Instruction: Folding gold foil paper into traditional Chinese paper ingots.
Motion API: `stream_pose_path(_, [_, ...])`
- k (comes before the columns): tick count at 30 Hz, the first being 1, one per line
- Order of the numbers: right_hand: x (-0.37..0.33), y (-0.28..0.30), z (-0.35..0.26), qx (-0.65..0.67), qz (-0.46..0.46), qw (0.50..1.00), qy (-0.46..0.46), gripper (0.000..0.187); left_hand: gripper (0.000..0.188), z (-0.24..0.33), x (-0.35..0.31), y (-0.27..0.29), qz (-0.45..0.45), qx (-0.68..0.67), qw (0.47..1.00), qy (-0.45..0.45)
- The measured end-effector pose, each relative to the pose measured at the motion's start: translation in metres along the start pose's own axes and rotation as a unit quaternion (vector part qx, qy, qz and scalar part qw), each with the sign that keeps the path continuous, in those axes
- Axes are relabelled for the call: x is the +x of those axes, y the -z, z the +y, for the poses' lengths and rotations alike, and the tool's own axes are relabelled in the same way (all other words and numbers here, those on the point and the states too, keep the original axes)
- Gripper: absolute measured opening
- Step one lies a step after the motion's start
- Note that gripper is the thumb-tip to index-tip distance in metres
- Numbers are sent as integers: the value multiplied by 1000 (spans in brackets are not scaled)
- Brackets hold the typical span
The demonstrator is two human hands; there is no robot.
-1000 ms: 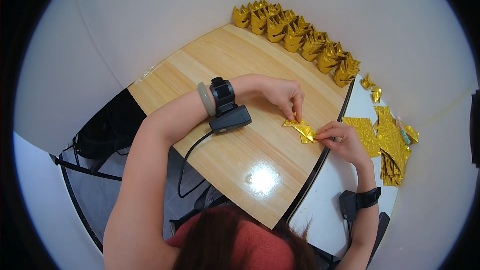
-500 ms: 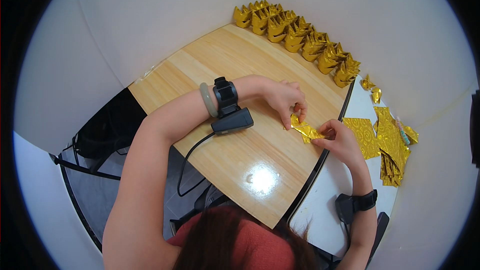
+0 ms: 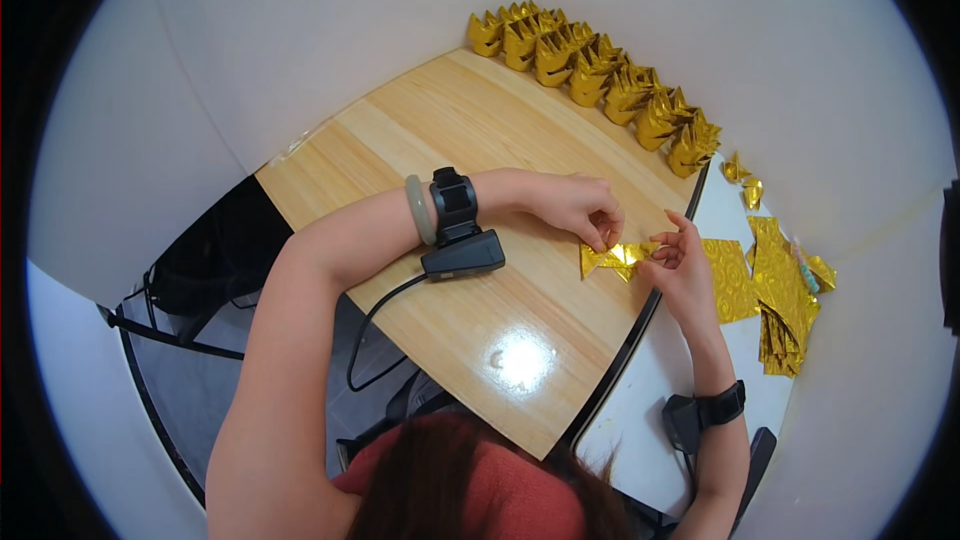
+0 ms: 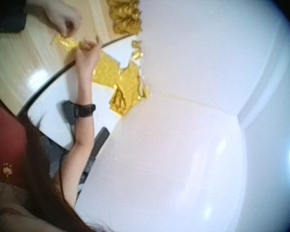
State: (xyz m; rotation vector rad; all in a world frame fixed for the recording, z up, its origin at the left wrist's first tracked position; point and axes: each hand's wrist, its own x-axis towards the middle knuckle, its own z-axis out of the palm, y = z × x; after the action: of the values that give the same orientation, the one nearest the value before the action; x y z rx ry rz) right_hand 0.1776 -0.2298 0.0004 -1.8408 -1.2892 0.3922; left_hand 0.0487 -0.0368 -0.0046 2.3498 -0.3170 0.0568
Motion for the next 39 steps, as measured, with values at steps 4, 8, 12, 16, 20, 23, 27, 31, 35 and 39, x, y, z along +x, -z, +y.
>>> stream_pose_path(4, [1, -4, -7, 127, -21, 991, -49, 67, 16, -7, 3, -3, 11, -34, 999, -30])
stream_pose_path(8, [1, -5, -15, -11, -69, 996, -58, 57, 17, -7, 4, -3, 12, -47, 999, -11])
stream_pose_path(12, [-4, -12, -8, 136, -7, 991, -17, 48, 21, -19, 5, -3, -4, -101, 994, -48])
stream_pose_path(16, [-6, -11, -8, 168, 3, 985, -36, 32, 23, -20, 2, 2, -12, -76, 995, -69])
stream_pose_path(20, [-9, -10, -6, 110, -38, 993, 23, 17, 25, -17, 0, 6, -35, -53, 996, -55])
stream_pose_path(23, [-10, -9, -11, -65, -23, 985, 160, 15, 26, -16, -1, 7, -50, -63, 996, -23])
stream_pose_path(27, [-10, -9, -16, -166, -12, 960, 227, 18, 25, -15, -3, 8, -46, -65, 997, -18])
stream_pose_path(31, [-7, -11, -18, -223, 3, 930, 294, 18, 25, -18, -2, 7, -55, -90, 994, -17])
stream_pose_path(35, [-8, -14, -21, -231, -7, 914, 335, 17, 25, -19, -1, 6, -34, -83, 994, -61])
stream_pose_path(39, [-12, -17, -21, -198, 0, 939, 281, 15, 25, -15, -3, 7, -36, -74, 996, -43])
